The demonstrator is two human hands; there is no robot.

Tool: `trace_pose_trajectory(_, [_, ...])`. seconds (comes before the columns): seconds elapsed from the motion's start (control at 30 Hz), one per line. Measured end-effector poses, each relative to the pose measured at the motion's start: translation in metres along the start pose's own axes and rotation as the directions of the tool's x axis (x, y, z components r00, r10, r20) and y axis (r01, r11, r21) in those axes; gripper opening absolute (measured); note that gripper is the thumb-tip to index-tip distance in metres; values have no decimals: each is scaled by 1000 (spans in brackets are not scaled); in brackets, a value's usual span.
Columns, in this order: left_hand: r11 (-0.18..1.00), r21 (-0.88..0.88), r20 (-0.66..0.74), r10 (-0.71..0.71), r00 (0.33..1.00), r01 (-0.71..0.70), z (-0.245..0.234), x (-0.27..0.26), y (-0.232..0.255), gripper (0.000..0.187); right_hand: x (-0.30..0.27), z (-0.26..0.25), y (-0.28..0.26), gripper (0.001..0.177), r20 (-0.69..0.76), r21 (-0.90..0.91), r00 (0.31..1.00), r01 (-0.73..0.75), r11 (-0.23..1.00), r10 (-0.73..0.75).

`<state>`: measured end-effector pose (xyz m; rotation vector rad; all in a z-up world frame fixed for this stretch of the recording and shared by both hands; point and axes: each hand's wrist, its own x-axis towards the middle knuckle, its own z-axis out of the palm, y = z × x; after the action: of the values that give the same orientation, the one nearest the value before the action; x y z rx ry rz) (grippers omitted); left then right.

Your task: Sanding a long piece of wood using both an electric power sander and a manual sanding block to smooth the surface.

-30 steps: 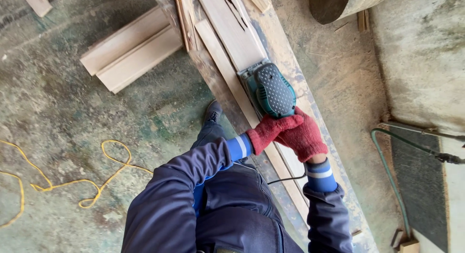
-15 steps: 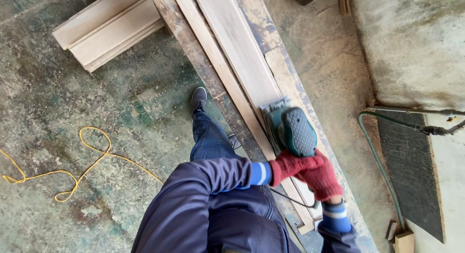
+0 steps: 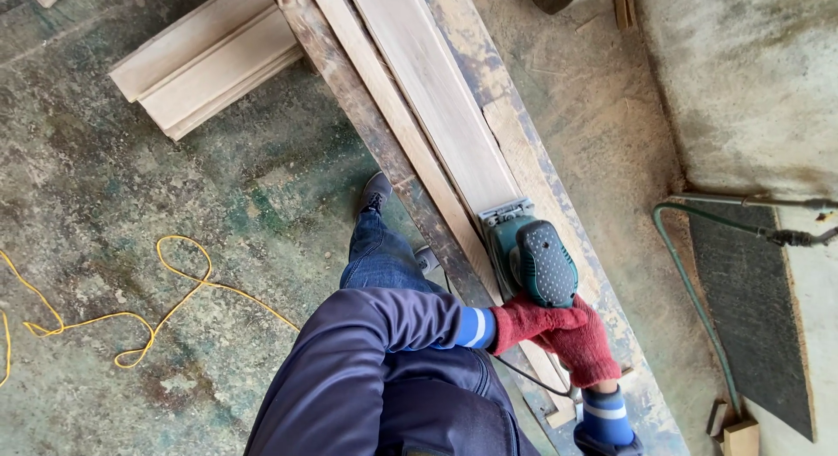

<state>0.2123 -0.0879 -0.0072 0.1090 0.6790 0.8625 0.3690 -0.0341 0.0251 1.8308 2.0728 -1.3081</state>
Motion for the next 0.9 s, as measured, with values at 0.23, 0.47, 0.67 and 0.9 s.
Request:
trace_pose_trajectory(0.23, [996, -68, -247, 39, 968, -57, -36, 6, 86, 102, 73, 11, -120, 54, 8, -213, 999, -31, 977, 33])
trace_pose_trajectory(0.47, [983, 37, -372, 182, 910, -181, -79, 7, 190, 108, 141, 22, -253, 54, 7, -405, 999, -37, 914, 44])
trace_pose_trajectory(0.67, [974, 22, -418, 214, 883, -226, -94, -77, 305, 104, 195, 37, -328, 49, 43, -381, 995, 95, 920, -85])
trace_pose_trajectory(0.9, [923, -37, -457, 325, 828, -383, -153, -55, 356, 100, 295, 38, -354, 52, 105, -444, 980, 198, 874, -169])
